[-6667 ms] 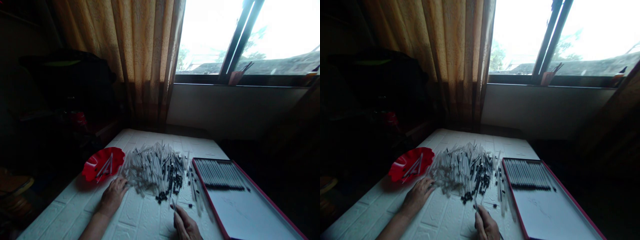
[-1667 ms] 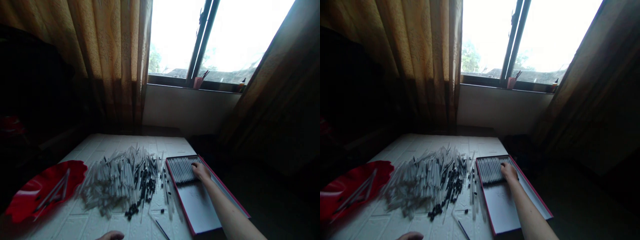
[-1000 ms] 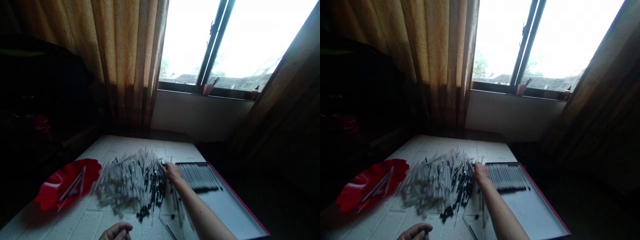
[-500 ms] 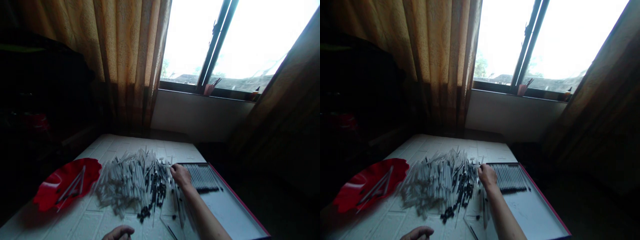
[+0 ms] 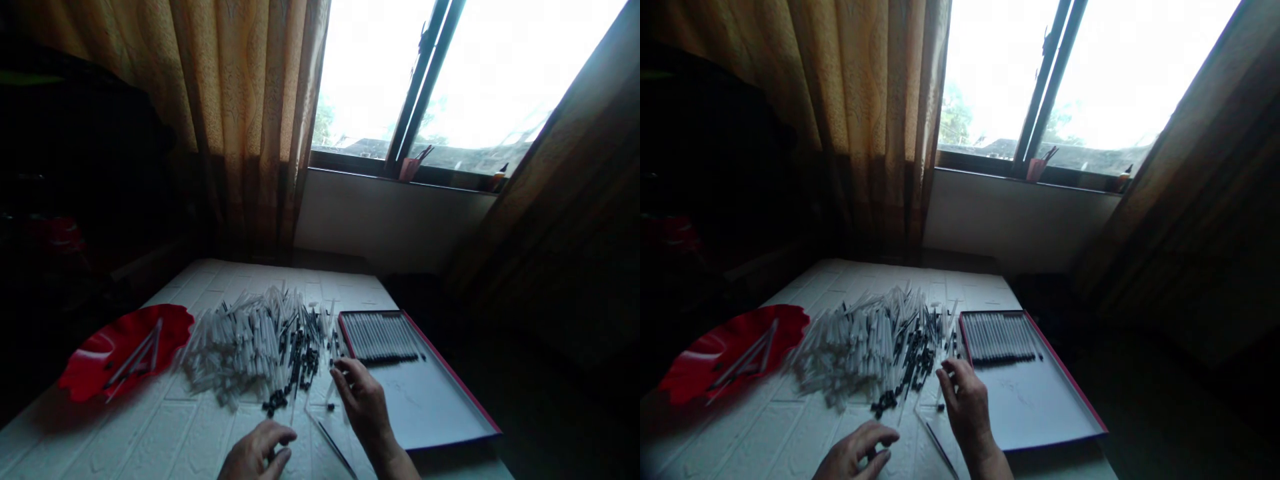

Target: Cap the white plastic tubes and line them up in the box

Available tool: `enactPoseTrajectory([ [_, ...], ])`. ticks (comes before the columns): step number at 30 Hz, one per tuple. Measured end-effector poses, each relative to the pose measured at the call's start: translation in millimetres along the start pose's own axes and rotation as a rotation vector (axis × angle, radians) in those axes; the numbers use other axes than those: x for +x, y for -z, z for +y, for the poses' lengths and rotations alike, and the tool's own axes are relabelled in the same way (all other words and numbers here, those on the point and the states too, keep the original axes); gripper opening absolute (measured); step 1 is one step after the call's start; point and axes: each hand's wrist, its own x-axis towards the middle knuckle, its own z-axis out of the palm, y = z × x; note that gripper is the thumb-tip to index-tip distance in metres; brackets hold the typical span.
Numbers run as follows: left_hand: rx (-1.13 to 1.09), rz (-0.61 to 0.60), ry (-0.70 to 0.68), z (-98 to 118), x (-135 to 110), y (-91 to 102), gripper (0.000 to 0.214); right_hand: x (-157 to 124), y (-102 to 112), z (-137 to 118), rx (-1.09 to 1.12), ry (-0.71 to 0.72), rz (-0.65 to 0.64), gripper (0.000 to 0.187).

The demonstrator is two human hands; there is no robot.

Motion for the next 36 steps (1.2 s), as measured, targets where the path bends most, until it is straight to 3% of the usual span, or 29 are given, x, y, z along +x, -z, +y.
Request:
enactPoseTrajectory([
  [4, 0.421, -0.027, -0.152, 35.1, 26.3, -28.4, 0.039, -4.4, -8.4, 5.2, 0.053, 0.009, 0.061, 0.021],
  [6, 0.628, -0.033, -0.238, 40.2, 40.4, -44.0, 0.031, -8.1, -11.9, 11.3, 0.081, 0.006, 0.082, 0.021],
  [9, 0.677, -0.039, -0.299, 37.6, 57.6, -57.7, 0.021, -15.4, -16.8, 19.3, 0.123, -0.021, 0.074, 0.023],
  [12, 0.637, -0.055, -0.368, 33.0, 64.6, -54.7, 0.021, -20.3, -16.5, 20.0, 0.139, -0.064, 0.023, 0.023],
  [16, 0.534, -0.028, -0.419, 31.0, 55.7, -32.0, 0.02, -22.8, -5.0, 10.0, 0.104, -0.113, 0.048, 0.024],
  [19, 0.294, 0.12, -0.288, 29.8, 41.1, -13.0, 0.02, -30.4, 1.0, -0.8, 0.063, -0.049, -0.045, 0.023],
  [23, -0.497, 0.413, 0.184, 31.5, 22.8, 4.2, 0.028, -49.5, -8.5, -17.3, -0.072, 0.105, -0.328, 0.022],
  [25, -0.689, 0.477, 0.333, 35.8, 15.7, 9.9, 0.04, -56.6, -15.9, -26.0, -0.149, 0.162, -0.433, 0.019],
  [29, -0.789, 0.504, 0.432, 45.7, 6.2, 18.0, 0.05, -59.0, -23.9, -39.9, -0.213, 0.233, -0.557, 0.013],
  [36, -0.745, 0.468, 0.412, 44.1, 2.1, 20.0, 0.053, -57.8, -29.0, -48.9, -0.268, 0.212, -0.613, 0.019],
])
